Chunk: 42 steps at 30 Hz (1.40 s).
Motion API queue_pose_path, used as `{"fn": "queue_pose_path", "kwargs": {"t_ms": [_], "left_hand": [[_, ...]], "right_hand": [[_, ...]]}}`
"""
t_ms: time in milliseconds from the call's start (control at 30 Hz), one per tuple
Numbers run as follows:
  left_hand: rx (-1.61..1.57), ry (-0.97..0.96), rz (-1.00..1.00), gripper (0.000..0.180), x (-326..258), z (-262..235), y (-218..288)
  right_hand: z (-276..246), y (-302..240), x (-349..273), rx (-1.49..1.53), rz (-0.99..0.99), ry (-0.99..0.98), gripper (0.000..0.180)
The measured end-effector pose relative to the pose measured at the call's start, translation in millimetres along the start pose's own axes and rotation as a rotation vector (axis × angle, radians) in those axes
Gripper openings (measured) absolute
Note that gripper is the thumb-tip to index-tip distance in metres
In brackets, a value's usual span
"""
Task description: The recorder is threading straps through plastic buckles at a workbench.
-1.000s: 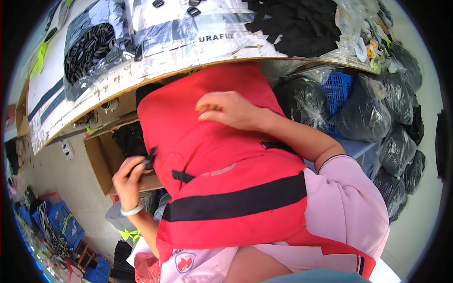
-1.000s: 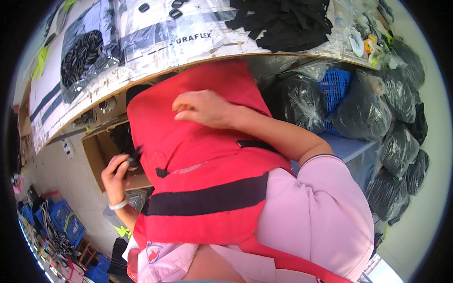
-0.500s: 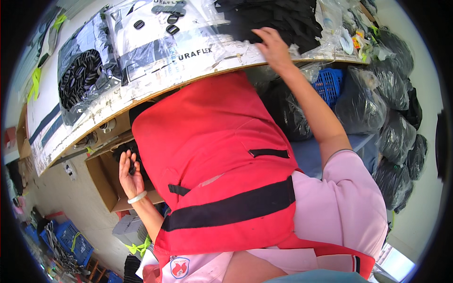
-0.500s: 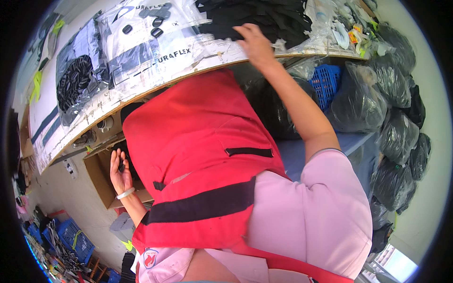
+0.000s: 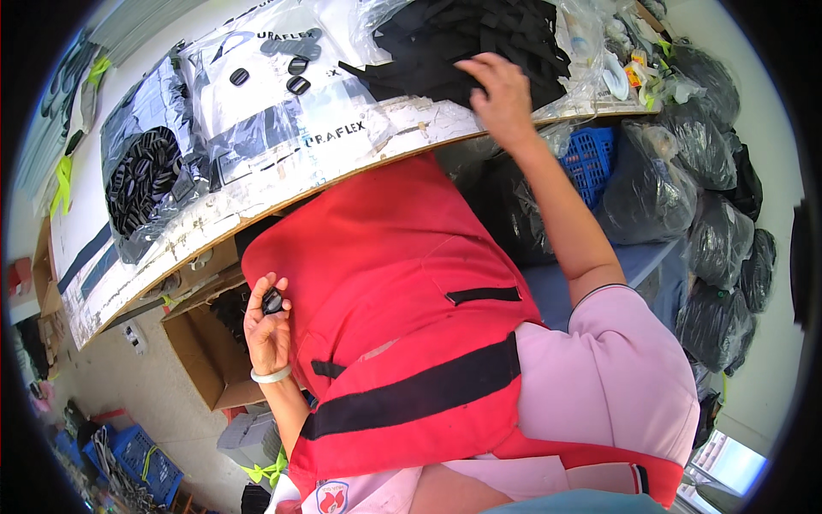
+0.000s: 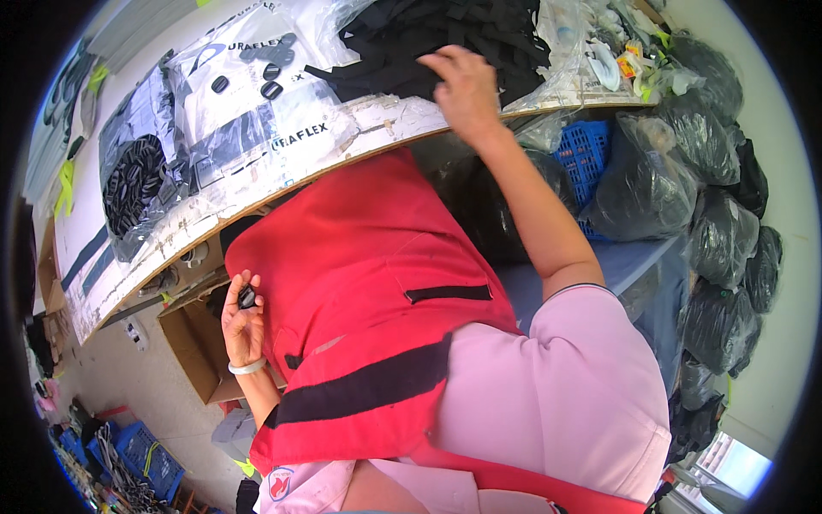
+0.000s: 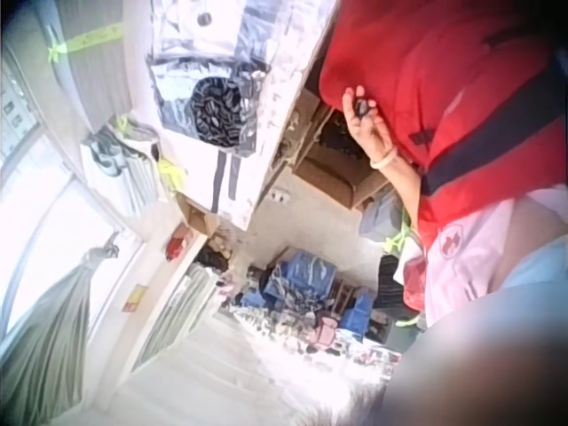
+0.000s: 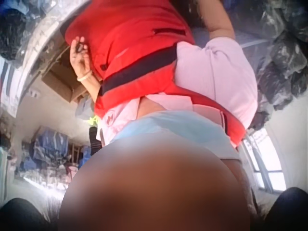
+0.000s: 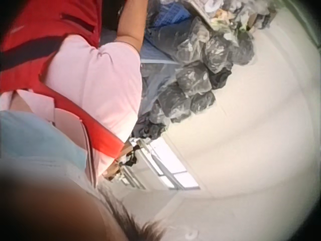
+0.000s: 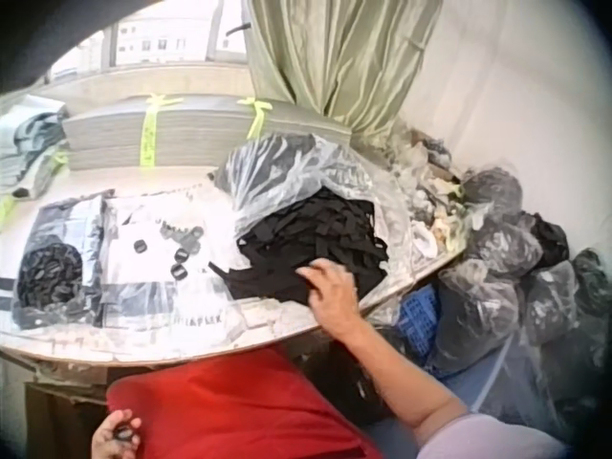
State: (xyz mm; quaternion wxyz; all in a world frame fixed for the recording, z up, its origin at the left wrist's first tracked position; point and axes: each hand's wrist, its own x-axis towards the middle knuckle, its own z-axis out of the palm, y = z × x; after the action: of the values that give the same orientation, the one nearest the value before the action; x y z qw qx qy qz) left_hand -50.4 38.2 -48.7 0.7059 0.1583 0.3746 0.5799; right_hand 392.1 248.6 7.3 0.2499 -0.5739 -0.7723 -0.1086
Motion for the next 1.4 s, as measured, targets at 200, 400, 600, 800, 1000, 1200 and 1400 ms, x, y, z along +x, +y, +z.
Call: {"fn": "queue_pose_path", "kwargs": {"t_ms": [200,400,600,800,1000,1200,1400], "left_hand": [[-0.005,-0.055,-0.08,0.051,19.0,10.6,-15.9],[0.024,-0.082,-0.124,0.047,27.0,14.1,-34.8],[0.055,-0.044,-0.125,0.04,25.5,13.8,-37.7],[0.088,-0.025,-0.143,0.027,31.1,21.9,-43.5],[0.211,0.006,-0.137,0.027,29.8,28.6,-47.3],[0.269,-0.009,-0.081,0.017,27.9,25.8,-48.2],[0.312,-0.011,-0.112,0.01,27.3,26.0,-45.1]], "right_hand": [[-2.9,65.0,-5.3,-0.396,0.349,-0.15,0.081],[3.7,111.4,15.2,-0.166,0.197,0.042,0.054],[-24.1,76.8,50.5,-0.098,0.111,0.065,0.036],[28.6,-32.4,45.7,0.064,0.022,0.114,0.036],[59.7,-56.9,43.7,0.163,0.076,0.069,0.042],[9.8,-43.2,32.2,0.418,-0.024,-0.229,0.062],[-14.0,-34.0,12.8,0.344,-0.002,-0.309,0.052]]}}
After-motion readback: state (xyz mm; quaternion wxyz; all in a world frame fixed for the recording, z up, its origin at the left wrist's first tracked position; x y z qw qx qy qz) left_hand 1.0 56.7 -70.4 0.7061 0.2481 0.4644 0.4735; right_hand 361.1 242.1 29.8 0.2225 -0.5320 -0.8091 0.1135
